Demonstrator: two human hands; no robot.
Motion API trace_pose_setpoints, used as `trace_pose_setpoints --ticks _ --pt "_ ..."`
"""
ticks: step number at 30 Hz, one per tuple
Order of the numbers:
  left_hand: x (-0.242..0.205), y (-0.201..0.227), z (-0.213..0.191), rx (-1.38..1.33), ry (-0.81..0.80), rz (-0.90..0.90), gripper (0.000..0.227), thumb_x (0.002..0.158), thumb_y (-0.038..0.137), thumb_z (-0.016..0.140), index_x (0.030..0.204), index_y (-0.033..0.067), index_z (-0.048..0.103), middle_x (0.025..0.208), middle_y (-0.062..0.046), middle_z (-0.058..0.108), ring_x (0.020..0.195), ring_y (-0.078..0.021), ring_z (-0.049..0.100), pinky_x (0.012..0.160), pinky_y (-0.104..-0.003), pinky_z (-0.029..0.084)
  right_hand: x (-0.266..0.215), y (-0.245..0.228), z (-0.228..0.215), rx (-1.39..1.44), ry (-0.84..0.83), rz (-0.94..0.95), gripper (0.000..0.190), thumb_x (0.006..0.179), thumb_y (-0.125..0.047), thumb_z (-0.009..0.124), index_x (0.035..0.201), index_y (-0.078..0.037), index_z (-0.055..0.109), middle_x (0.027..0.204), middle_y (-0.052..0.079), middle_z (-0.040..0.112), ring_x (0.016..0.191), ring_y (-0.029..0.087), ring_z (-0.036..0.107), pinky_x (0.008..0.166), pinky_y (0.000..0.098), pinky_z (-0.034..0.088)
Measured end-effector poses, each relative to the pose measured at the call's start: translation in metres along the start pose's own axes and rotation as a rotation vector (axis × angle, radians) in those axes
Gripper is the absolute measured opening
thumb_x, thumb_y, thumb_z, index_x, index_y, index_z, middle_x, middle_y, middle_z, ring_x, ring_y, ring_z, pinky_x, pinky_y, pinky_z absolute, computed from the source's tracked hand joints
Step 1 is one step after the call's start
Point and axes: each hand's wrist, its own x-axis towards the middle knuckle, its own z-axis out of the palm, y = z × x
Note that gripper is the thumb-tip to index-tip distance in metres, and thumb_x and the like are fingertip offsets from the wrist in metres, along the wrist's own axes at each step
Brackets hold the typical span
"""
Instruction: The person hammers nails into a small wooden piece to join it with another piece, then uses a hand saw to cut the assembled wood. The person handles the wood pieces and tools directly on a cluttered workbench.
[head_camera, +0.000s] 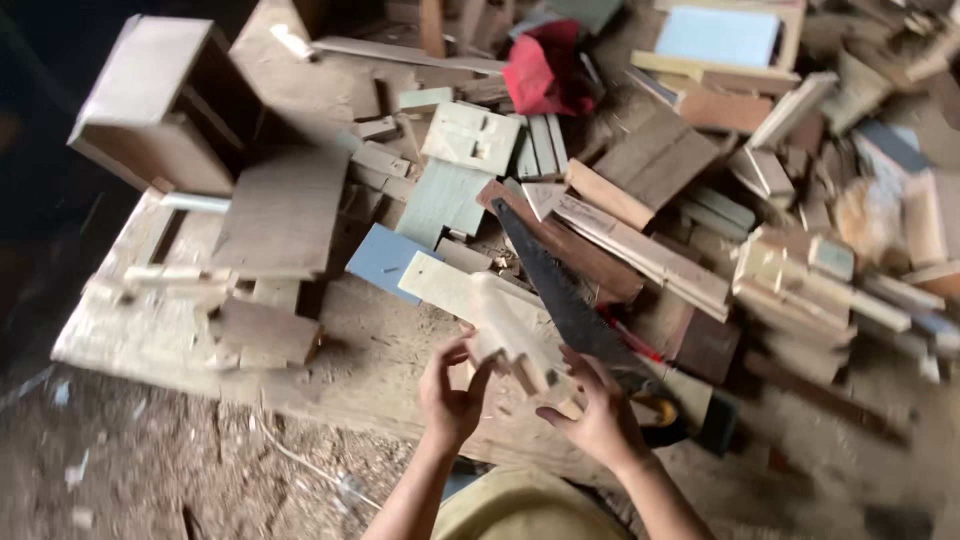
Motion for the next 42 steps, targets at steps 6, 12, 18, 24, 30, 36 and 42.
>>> trace_pose_setpoints --ticks 6,12,18,24,30,36,42 --pt "0.008 -0.07 -0.044 -0.316 -0.101 -0.224 0.042 0.091 -0.004 0.071 0.125 -0.0008 0.046 0.129 -0.02 0.062 0.111 -0.0262 0.07 0.089 -0.036 0.065 0.032 -0.046 0.039 -0.138 0.033 0.206 0.104 0.053 -0.031 0.098 0.14 -0.003 0.05 0.133 0.018 0.061 0.114 0.031 0.064 0.099 0.044 0.053" --pt "0.018 -0.098 -0.066 -0.621 -0.069 -0.634 0.039 0.091 -0.002 0.071 0.12 0.0033 0.044 0.12 -0.018 0.064 0.109 -0.0247 0.067 0.086 -0.033 0.063 0.029 -0.079 0.073 -0.144 0.026 0.4 0.112 0.053 -0.03 0.099 0.148 -0.01 0.043 0.142 0.016 0.054 0.13 0.033 0.055 0.107 0.0447 0.048" --pt "0.048 -0.118 -0.061 -0.888 0.178 -1.015 0.04 0.09 0.005 0.07 0.115 0.0064 0.039 0.119 -0.013 0.055 0.102 -0.0238 0.068 0.08 -0.039 0.064 0.026 -0.071 0.092 -0.387 0.136 0.357 0.127 0.048 -0.026 0.098 0.152 -0.009 0.027 0.146 0.02 0.044 0.132 0.039 0.048 0.108 0.0518 0.038" --pt "0.058 -0.12 -0.053 -0.874 0.291 -1.206 0.046 0.087 0.006 0.074 0.113 0.0075 0.035 0.116 -0.017 0.056 0.101 -0.028 0.069 0.081 -0.042 0.064 0.018 -0.003 0.107 -0.555 0.07 0.35 0.099 0.064 -0.013 0.092 0.15 -0.016 0.043 0.128 0.012 0.062 0.119 0.029 0.059 0.109 0.0526 0.036" --pt "0.071 -0.122 -0.04 -0.714 0.314 -1.354 0.065 0.082 0.004 0.076 0.129 0.0099 0.032 0.123 -0.017 0.056 0.108 -0.0295 0.068 0.08 -0.042 0.064 0.036 0.054 0.107 -0.548 0.114 0.172 0.047 0.081 -0.004 0.08 0.125 -0.016 0.069 0.133 0.008 0.066 0.133 0.028 0.056 0.117 0.0508 0.04" --pt "0.059 -0.122 -0.029 -0.404 0.15 -1.229 0.069 0.08 0.013 0.081 0.134 0.0087 0.039 0.129 -0.015 0.054 0.114 -0.0245 0.057 0.092 -0.041 0.054 0.054 0.056 0.097 -0.689 -0.09 0.357 0.05 0.082 0.007 0.062 0.124 -0.019 0.07 0.146 0.018 0.052 0.141 0.032 0.042 0.112 0.0628 0.032" --pt "0.065 -0.149 -0.054 0.208 -0.008 -0.874 0.067 0.083 0.022 0.084 0.136 0.0042 0.046 0.131 -0.016 0.05 0.119 -0.0277 0.053 0.105 -0.037 0.046 0.049 0.056 0.093 -0.538 -0.11 0.433 0.055 0.089 0.009 0.057 0.136 -0.019 0.065 0.123 0.014 0.061 0.11 0.029 0.057 0.095 0.0507 0.042"
